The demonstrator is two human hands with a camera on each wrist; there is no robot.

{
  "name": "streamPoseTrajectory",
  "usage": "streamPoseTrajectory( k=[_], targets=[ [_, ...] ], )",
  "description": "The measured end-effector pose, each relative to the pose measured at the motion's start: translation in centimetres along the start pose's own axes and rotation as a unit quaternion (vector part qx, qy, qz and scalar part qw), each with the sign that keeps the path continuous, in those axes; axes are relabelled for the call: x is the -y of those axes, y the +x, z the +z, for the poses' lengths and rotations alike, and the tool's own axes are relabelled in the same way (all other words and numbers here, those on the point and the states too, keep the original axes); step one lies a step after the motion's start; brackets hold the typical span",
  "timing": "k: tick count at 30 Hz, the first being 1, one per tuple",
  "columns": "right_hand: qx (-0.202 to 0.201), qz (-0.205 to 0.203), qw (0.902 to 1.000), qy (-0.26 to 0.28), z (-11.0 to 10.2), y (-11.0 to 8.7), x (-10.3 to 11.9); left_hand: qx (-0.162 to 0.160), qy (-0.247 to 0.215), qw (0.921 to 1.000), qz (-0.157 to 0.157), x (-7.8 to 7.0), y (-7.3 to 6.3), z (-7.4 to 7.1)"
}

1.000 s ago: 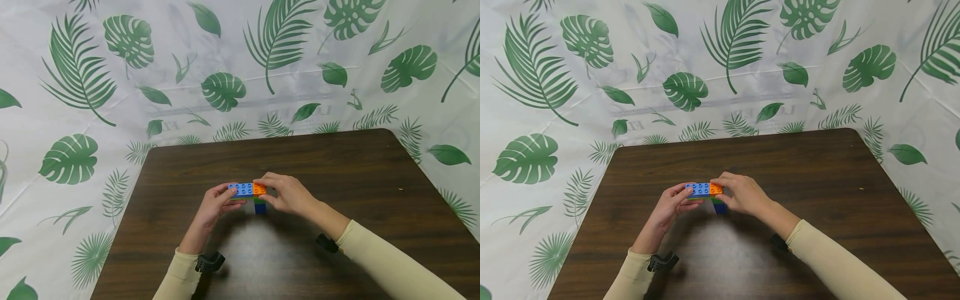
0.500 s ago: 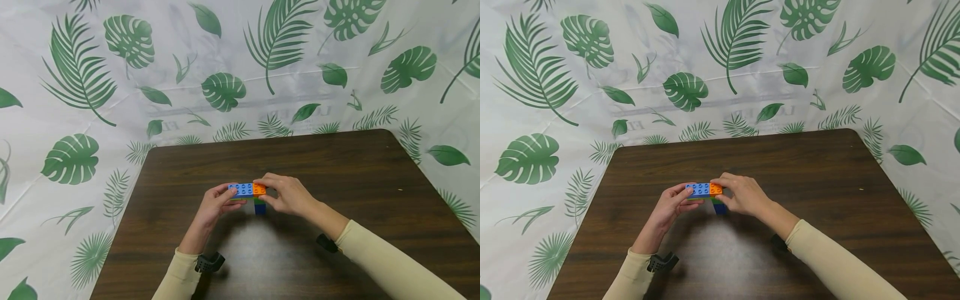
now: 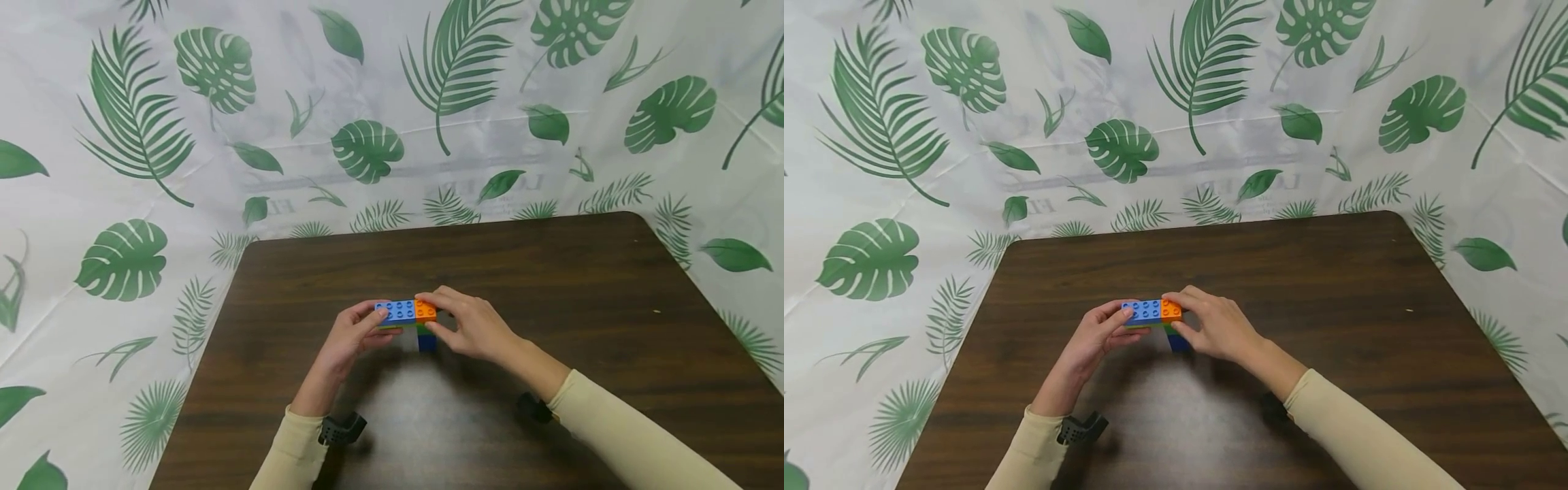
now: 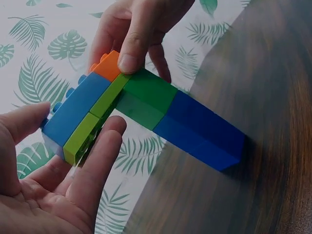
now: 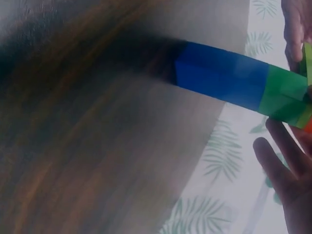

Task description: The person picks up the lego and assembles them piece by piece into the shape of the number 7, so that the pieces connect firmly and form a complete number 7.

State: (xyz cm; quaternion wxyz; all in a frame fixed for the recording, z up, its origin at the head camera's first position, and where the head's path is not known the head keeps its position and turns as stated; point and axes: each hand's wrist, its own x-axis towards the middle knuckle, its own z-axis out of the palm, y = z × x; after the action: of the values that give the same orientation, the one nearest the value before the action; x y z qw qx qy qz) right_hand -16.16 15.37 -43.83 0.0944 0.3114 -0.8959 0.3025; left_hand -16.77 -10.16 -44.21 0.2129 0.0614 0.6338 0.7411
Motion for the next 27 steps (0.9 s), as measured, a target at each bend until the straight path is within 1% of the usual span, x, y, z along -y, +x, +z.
streamPoseTrajectory(
  k=[4, 8, 10, 13, 17, 20, 22, 24, 27],
  targets=[
    [0.013, 0.009, 0.9994, 0.03, 0.5, -0.3, -0.3, -0.022, 0.011, 0.9994, 0.025, 0.0, -0.2, -0.2],
    [0.018, 0.019, 0.9979, 0.058, 0.8, -0.5, -0.6, -0.039, -0.002, 0.9976, 0.057, 0.2, -0.4, -0.4],
    [0.016, 0.019, 0.9975, 0.066, 0.7, -0.4, -0.7, -0.041, -0.008, 0.9967, 0.07, 0.2, -0.4, -0.5],
    [0.014, 0.019, 0.9967, 0.078, 0.6, -0.3, -0.8, -0.043, -0.014, 0.9959, 0.079, 0.1, -0.4, -0.5],
    [0.014, 0.045, 0.9933, 0.106, 0.4, -0.1, -0.9, -0.051, -0.02, 0.9947, 0.087, 0.0, -0.3, -0.4],
    [0.006, 0.072, 0.9865, 0.147, 0.5, 0.1, -1.1, -0.065, -0.027, 0.9927, 0.099, -0.1, -0.2, -0.2],
    [-0.003, 0.092, 0.9794, 0.18, 0.5, 0.3, -1.4, -0.078, -0.034, 0.991, 0.103, 0.0, 0.0, -0.1],
    [-0.018, 0.112, 0.9704, 0.213, 0.6, 0.3, -1.7, -0.091, -0.037, 0.9898, 0.103, 0.1, 0.3, 0.0],
    [-0.037, 0.152, 0.9539, 0.256, 0.7, 0.4, -2.1, -0.115, -0.037, 0.9881, 0.095, 0.5, 0.8, 0.1]
  ],
)
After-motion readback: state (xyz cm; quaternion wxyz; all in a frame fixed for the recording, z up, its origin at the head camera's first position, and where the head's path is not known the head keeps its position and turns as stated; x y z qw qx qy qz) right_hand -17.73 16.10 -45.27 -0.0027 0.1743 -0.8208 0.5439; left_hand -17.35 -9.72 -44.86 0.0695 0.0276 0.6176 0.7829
